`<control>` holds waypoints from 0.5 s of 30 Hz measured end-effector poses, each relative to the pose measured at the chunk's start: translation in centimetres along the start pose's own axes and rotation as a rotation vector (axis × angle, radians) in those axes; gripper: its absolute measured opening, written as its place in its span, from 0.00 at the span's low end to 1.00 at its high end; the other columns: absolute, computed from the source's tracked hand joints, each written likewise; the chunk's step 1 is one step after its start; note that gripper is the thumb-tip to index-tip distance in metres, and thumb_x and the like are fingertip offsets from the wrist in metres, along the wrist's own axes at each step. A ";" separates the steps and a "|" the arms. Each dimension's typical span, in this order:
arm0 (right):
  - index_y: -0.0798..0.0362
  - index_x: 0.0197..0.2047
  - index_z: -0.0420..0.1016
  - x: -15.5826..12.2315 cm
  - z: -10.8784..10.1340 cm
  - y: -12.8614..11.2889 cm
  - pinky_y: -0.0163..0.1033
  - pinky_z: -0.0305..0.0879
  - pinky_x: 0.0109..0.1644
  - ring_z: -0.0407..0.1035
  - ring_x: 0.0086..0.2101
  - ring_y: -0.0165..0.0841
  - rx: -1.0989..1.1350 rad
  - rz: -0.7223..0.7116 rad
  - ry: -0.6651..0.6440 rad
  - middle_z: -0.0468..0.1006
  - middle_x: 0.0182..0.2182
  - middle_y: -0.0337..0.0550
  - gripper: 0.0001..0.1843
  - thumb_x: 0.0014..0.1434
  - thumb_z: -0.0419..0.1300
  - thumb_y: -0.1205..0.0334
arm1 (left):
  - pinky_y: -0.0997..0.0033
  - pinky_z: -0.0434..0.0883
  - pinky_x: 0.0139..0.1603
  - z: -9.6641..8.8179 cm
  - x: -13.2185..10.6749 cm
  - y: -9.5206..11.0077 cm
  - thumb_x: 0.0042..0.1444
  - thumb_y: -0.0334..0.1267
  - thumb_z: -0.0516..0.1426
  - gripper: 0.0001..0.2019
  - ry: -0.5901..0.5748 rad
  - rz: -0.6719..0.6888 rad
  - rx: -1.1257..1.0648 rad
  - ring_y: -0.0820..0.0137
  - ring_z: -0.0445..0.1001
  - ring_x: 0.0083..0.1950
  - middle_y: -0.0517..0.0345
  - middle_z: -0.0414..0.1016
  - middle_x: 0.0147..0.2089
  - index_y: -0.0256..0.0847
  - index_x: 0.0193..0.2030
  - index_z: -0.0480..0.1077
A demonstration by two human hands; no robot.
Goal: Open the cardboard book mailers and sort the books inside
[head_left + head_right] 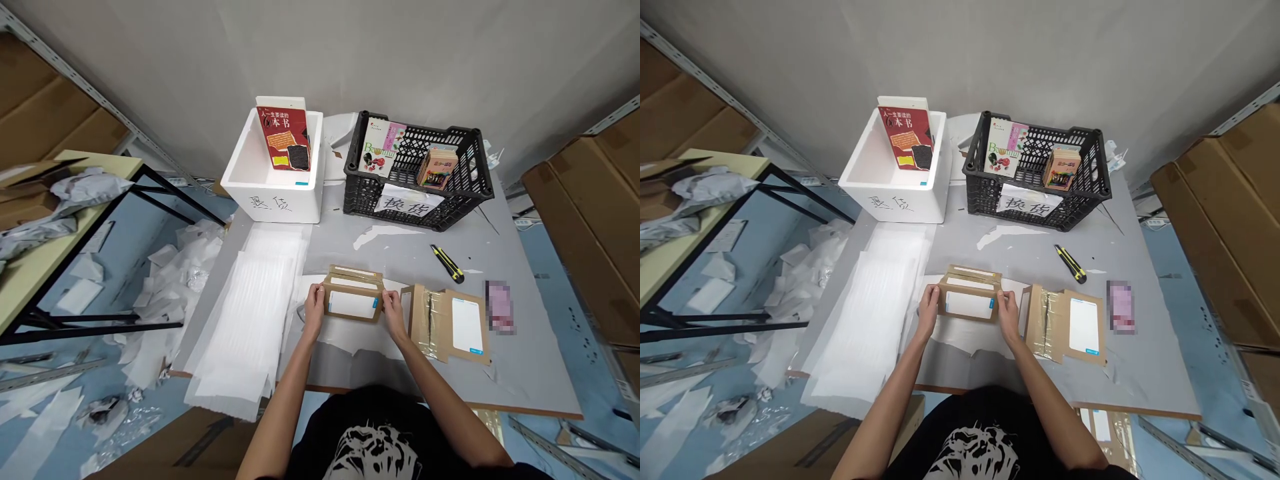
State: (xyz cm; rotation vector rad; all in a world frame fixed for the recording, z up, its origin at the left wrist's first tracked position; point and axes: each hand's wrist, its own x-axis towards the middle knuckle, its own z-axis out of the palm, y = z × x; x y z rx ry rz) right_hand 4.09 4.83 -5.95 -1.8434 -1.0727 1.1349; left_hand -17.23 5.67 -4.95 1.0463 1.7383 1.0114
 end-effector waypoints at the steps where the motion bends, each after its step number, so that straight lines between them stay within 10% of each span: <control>1: 0.49 0.35 0.63 -0.2 0.1 0.0 0.40 0.63 0.40 0.69 0.36 0.37 -0.009 -0.004 0.017 0.76 0.33 0.43 0.26 0.55 0.45 0.34 | 0.71 0.64 0.42 0.1 -0.1 0.0 0.59 0.53 0.45 0.16 0.004 -0.007 -0.005 0.67 0.69 0.41 0.59 0.72 0.37 0.44 0.38 0.64; 8: 0.48 0.30 0.60 -1.8 0.2 0.0 0.41 0.64 0.40 0.70 0.36 0.38 -0.043 -0.015 0.047 0.76 0.34 0.45 0.23 0.54 0.48 0.36 | 0.70 0.67 0.39 0.4 -0.2 -0.4 0.55 0.55 0.50 0.16 0.021 -0.045 -0.093 0.68 0.72 0.39 0.57 0.74 0.40 0.43 0.34 0.60; 15: 0.53 0.42 0.64 -3.2 -1.1 2.5 0.47 0.67 0.40 0.72 0.32 0.41 -0.286 0.008 -0.091 0.75 0.29 0.44 0.24 0.53 0.51 0.40 | 0.62 0.64 0.55 -0.3 -0.7 -3.7 0.54 0.52 0.54 0.18 0.010 -0.057 -0.172 0.61 0.65 0.59 0.47 0.68 0.56 0.42 0.43 0.62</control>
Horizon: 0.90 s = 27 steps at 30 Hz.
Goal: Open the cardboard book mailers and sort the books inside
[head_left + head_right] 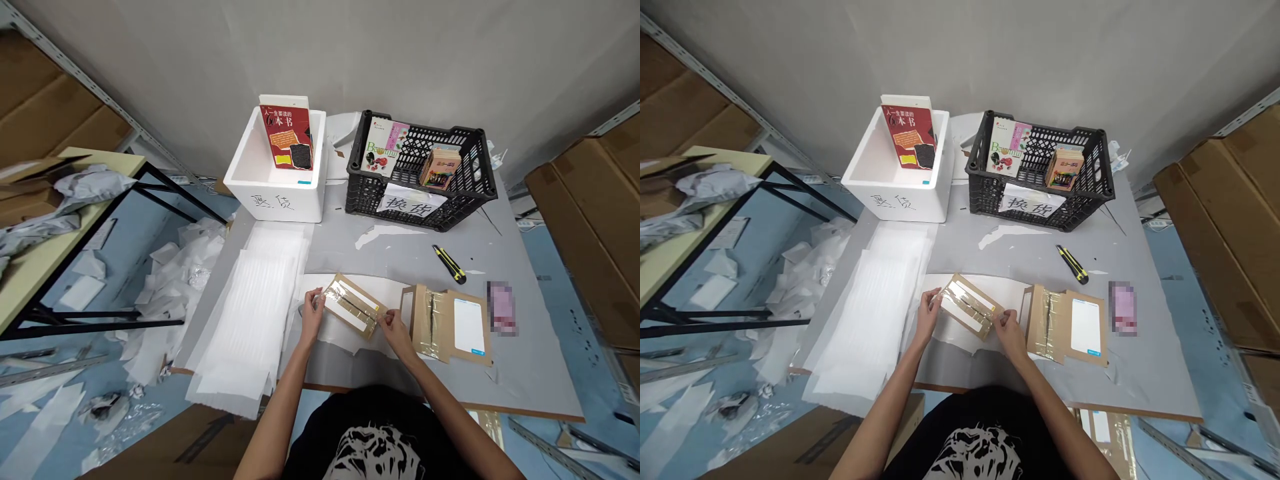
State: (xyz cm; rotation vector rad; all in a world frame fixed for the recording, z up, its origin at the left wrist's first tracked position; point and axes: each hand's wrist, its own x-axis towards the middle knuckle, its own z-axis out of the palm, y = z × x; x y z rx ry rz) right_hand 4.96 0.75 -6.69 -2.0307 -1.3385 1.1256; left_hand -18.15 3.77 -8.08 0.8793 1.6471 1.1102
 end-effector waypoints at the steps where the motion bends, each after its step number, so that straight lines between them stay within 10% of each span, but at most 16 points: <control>1: 0.55 0.46 0.65 0.3 -0.1 0.0 0.48 0.67 0.42 0.72 0.35 0.42 -0.057 -0.030 0.013 0.75 0.32 0.47 0.27 0.54 0.51 0.41 | 0.61 0.64 0.55 0.1 -0.4 -0.2 0.53 0.52 0.55 0.20 0.051 -0.041 -0.002 0.61 0.64 0.60 0.46 0.65 0.58 0.42 0.47 0.61; 8: 0.52 0.50 0.73 3.0 0.5 -2.7 0.51 0.64 0.55 0.70 0.49 0.42 -0.113 -0.259 -0.089 0.76 0.47 0.49 0.22 0.59 0.50 0.51 | 0.69 0.73 0.39 2.1 -2.9 -0.8 0.53 0.56 0.55 0.27 0.038 -0.305 -0.332 0.61 0.66 0.57 0.49 0.62 0.59 0.49 0.56 0.57; 17: 0.44 0.63 0.59 -5.0 0.6 -6.2 0.54 0.55 0.63 0.48 0.64 0.40 -0.205 -0.711 -0.001 0.59 0.63 0.40 0.25 0.63 0.49 0.64 | 0.64 0.69 0.48 0.3 -0.3 1.6 0.54 0.50 0.56 0.20 -0.099 -0.135 -0.888 0.66 0.70 0.51 0.55 0.70 0.53 0.46 0.51 0.64; 27: 0.49 0.64 0.58 -5.0 3.7 -4.0 0.49 0.58 0.62 0.57 0.60 0.39 0.158 -0.409 -0.100 0.61 0.62 0.41 0.29 0.60 0.52 0.60 | 0.69 0.69 0.34 -2.1 1.7 6.1 0.57 0.57 0.47 0.23 -0.177 -0.069 0.124 0.67 0.72 0.39 0.57 0.73 0.47 0.48 0.54 0.61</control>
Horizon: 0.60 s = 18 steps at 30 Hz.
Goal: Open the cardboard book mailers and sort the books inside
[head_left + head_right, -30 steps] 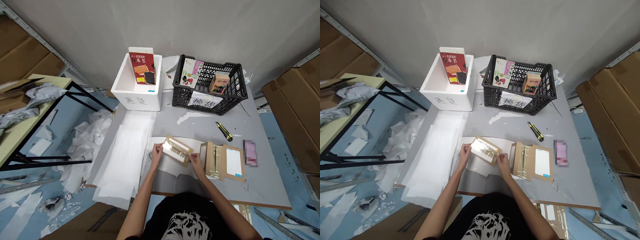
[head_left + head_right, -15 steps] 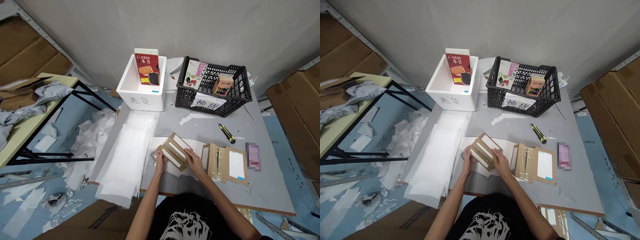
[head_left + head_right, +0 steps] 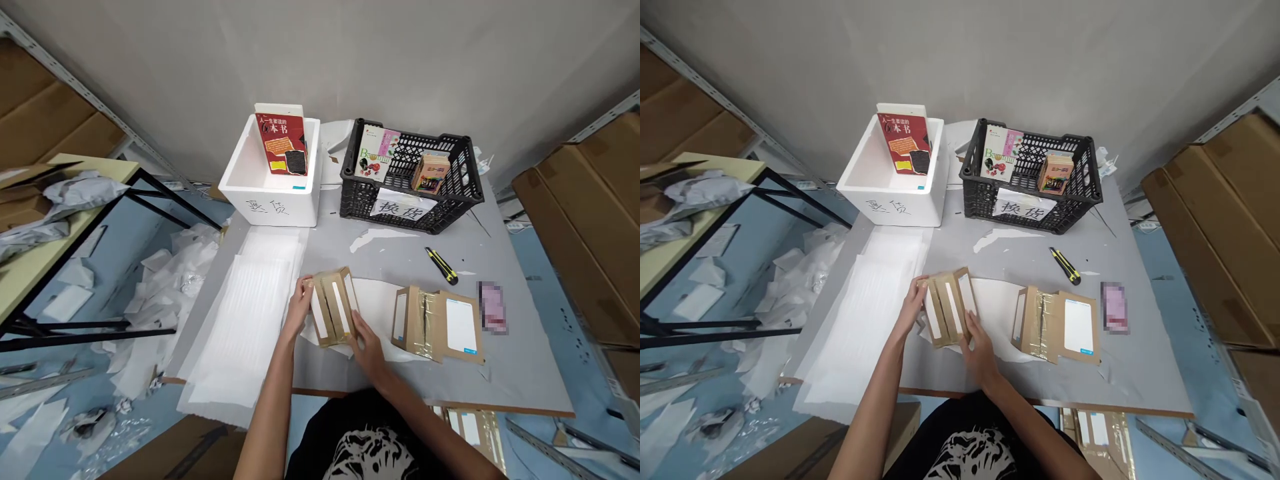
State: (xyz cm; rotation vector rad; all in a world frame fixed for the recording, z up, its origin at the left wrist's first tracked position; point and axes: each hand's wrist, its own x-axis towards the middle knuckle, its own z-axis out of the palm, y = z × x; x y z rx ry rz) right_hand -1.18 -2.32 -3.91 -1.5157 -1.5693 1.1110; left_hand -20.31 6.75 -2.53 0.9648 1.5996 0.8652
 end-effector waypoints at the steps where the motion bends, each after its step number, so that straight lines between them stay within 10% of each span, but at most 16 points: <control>1: 0.50 0.64 0.59 0.3 0.4 0.6 0.49 0.60 0.61 0.60 0.59 0.39 0.081 0.064 -0.001 0.63 0.61 0.42 0.29 0.59 0.53 0.59 | 0.67 0.69 0.37 0.3 0.3 0.4 0.58 0.56 0.47 0.21 -0.006 -0.003 0.152 0.65 0.73 0.40 0.57 0.74 0.46 0.48 0.53 0.62; 6: 0.49 0.65 0.57 2.8 1.7 2.0 0.49 0.65 0.56 0.67 0.54 0.40 0.312 0.241 -0.013 0.69 0.57 0.38 0.33 0.56 0.56 0.55 | 0.60 0.66 0.42 2.2 2.1 2.2 0.61 0.49 0.42 0.19 0.042 -0.017 0.661 0.56 0.74 0.44 0.52 0.76 0.45 0.47 0.55 0.61; 13: 0.47 0.63 0.60 5.2 1.9 1.7 0.47 0.68 0.53 0.71 0.49 0.38 0.245 0.193 -0.151 0.77 0.48 0.38 0.33 0.54 0.58 0.56 | 0.54 0.67 0.46 2.3 4.3 2.3 0.62 0.48 0.42 0.21 0.077 -0.094 0.771 0.53 0.73 0.49 0.46 0.75 0.47 0.44 0.57 0.60; 18: 0.52 0.57 0.69 4.8 -3.5 2.2 0.47 0.68 0.51 0.72 0.44 0.38 -0.006 0.065 0.000 0.77 0.46 0.48 0.23 0.58 0.52 0.58 | 0.48 0.62 0.56 3.7 2.9 3.2 0.60 0.45 0.46 0.23 0.266 0.049 0.642 0.51 0.62 0.62 0.40 0.59 0.63 0.39 0.61 0.56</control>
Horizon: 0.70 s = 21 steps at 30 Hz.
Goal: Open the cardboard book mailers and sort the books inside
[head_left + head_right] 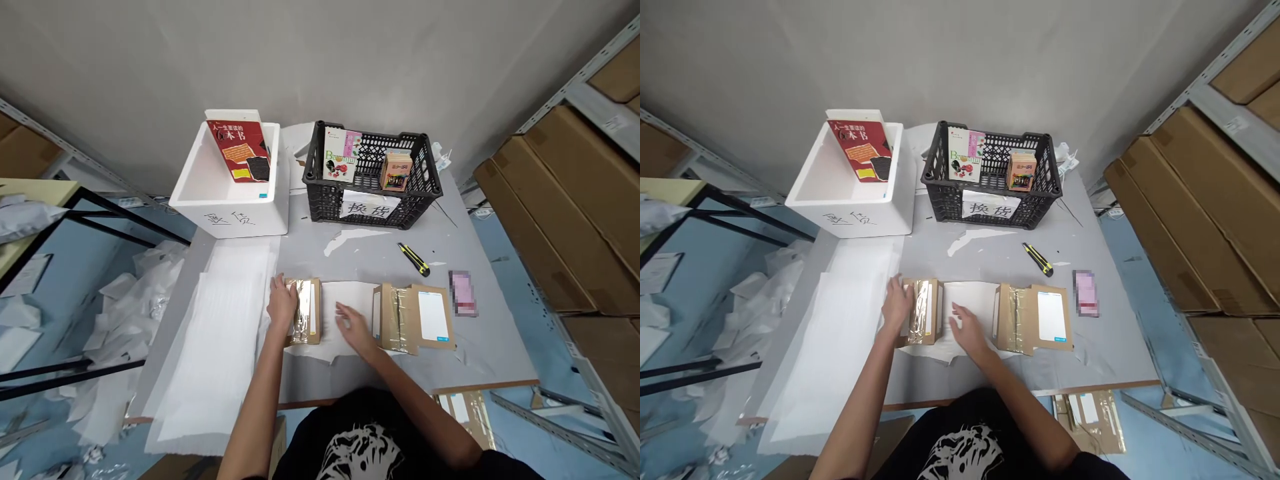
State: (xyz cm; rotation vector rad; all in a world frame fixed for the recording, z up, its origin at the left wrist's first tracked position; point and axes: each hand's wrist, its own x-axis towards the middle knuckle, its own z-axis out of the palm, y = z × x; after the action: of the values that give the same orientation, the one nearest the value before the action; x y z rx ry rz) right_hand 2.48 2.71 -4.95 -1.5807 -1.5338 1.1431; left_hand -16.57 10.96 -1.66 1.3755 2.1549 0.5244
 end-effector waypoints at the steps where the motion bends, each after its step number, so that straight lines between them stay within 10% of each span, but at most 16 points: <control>1: 0.52 0.56 0.69 -0.4 -1.9 0.3 0.48 0.67 0.51 0.71 0.43 0.38 -0.079 -0.014 0.092 0.76 0.46 0.49 0.22 0.60 0.50 0.58 | 0.48 0.57 0.61 0.5 -1.0 1.0 0.59 0.44 0.48 0.25 0.091 0.071 -0.090 0.51 0.55 0.66 0.40 0.53 0.67 0.38 0.62 0.56; 3: 0.52 0.57 0.67 -1.6 -5.8 1.0 0.51 0.64 0.55 0.66 0.49 0.40 -0.239 -0.035 0.286 0.72 0.50 0.51 0.22 0.61 0.48 0.58 | 0.51 0.48 0.67 2.2 -3.7 3.4 0.58 0.44 0.50 0.25 0.145 0.228 -0.343 0.54 0.47 0.69 0.43 0.51 0.68 0.38 0.61 0.58; 6: 0.55 0.59 0.63 -3.8 -9.9 2.6 0.57 0.59 0.57 0.59 0.54 0.45 -0.444 0.008 0.446 0.67 0.52 0.55 0.24 0.61 0.48 0.59 | 0.52 0.52 0.65 6.8 -8.5 7.0 0.55 0.46 0.54 0.23 -0.215 0.247 -0.608 0.54 0.60 0.63 0.45 0.65 0.59 0.42 0.58 0.64; 11: 0.57 0.60 0.58 -6.0 -10.5 5.3 0.61 0.58 0.54 0.58 0.52 0.50 -0.535 0.126 0.477 0.65 0.51 0.59 0.27 0.59 0.50 0.57 | 0.58 0.59 0.60 13.8 -13.2 8.5 0.55 0.47 0.54 0.29 -0.563 0.215 -0.494 0.56 0.63 0.61 0.45 0.64 0.61 0.42 0.63 0.58; 21: 0.57 0.49 0.73 -3.0 -12.0 7.2 0.52 0.67 0.47 0.69 0.39 0.42 -0.058 0.354 0.456 0.75 0.39 0.51 0.28 0.51 0.54 0.47 | 0.53 0.63 0.57 14.4 -10.2 5.8 0.55 0.50 0.53 0.25 -0.602 0.084 -0.493 0.54 0.69 0.56 0.52 0.73 0.55 0.48 0.60 0.64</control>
State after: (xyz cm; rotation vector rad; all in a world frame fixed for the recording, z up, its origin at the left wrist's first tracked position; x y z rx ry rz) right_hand 16.57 0.41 -6.05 -2.0396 -1.0232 0.8345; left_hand -0.03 4.61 -7.38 1.1547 1.3774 0.5403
